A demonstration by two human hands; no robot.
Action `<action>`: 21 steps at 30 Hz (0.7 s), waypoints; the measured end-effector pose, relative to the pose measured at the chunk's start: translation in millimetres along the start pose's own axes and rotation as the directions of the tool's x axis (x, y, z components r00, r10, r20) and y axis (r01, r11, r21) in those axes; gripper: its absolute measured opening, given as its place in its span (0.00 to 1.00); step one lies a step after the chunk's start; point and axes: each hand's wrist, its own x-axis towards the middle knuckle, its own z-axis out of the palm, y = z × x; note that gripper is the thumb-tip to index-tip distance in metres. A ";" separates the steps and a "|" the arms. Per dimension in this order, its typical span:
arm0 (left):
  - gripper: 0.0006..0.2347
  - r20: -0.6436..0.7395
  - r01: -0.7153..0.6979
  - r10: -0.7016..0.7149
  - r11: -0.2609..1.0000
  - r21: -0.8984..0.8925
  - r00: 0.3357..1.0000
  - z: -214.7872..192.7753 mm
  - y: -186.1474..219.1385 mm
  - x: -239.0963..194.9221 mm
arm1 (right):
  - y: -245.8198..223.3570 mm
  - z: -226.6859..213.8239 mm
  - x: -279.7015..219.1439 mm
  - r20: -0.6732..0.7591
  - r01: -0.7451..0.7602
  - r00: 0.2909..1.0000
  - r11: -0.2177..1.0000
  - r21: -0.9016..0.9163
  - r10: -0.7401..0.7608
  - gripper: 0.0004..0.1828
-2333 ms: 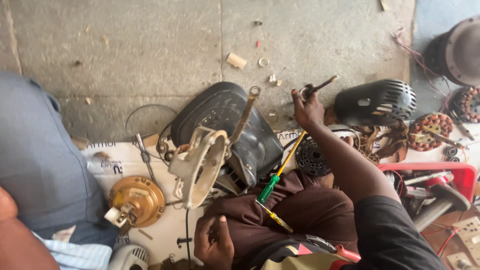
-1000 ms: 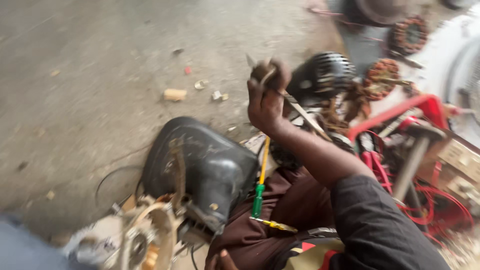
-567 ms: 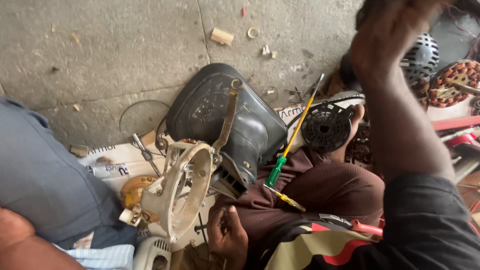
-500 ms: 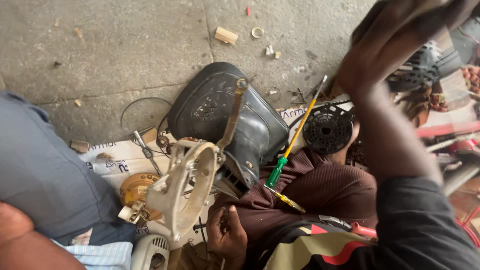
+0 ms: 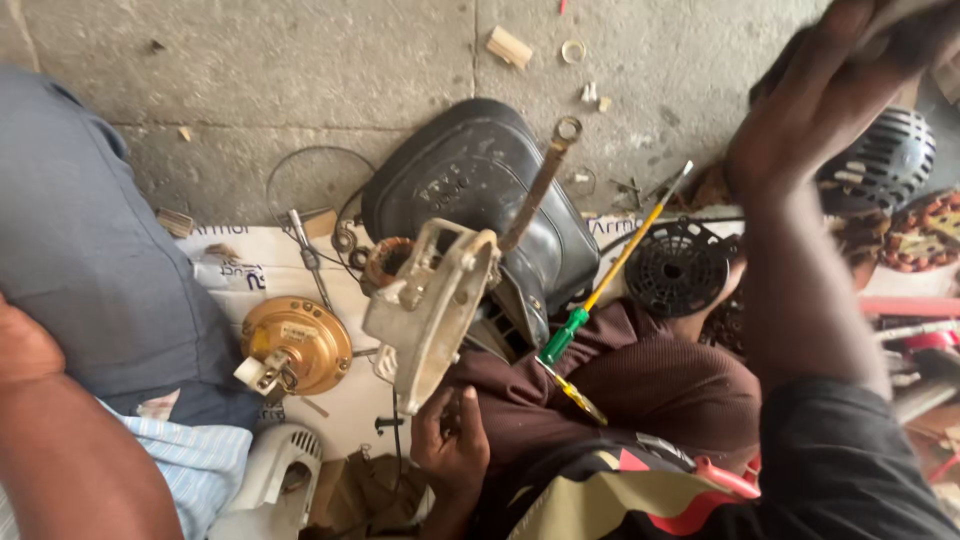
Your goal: The person disassembles and reassembles a small electric motor while seated on the floor. They use a screwdriver and pliers to remove and install components such as a bearing and shaft, handling various motor parts and tools throughout the process.
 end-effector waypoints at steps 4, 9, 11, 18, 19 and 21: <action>0.09 0.015 0.002 -0.002 1.000 -0.020 1.000 -2.0 3.9 6.6 | 54.1 47.6 -85.9 0.309 0.295 0.919 0.947 -0.129 -0.244 0.25; 0.07 0.018 -0.113 0.116 0.987 -0.115 0.993 -15.3 18.1 4.0 | 49.3 46.5 -70.4 0.358 -0.221 0.813 0.812 -0.540 0.460 0.17; 0.06 0.050 0.027 -0.015 0.970 -0.240 0.999 -5.2 16.4 16.3 | 17.0 40.8 -26.6 0.353 -0.171 0.859 0.857 -0.486 0.371 0.19; 0.08 0.034 -0.065 0.069 0.992 -0.111 0.997 -6.1 13.2 14.5 | 39.1 39.3 -52.0 -0.076 0.183 0.981 0.983 0.034 -0.180 0.16; 0.08 0.036 -0.073 0.077 0.991 -0.112 0.996 -7.9 14.5 14.2 | 59.6 47.6 -81.9 0.205 0.222 0.959 0.969 -0.106 -0.197 0.14; 0.08 0.046 -0.059 0.065 0.989 -0.132 0.997 -15.2 19.6 6.4 | 87.5 54.6 -105.7 0.468 0.287 0.882 0.721 -0.630 0.057 0.37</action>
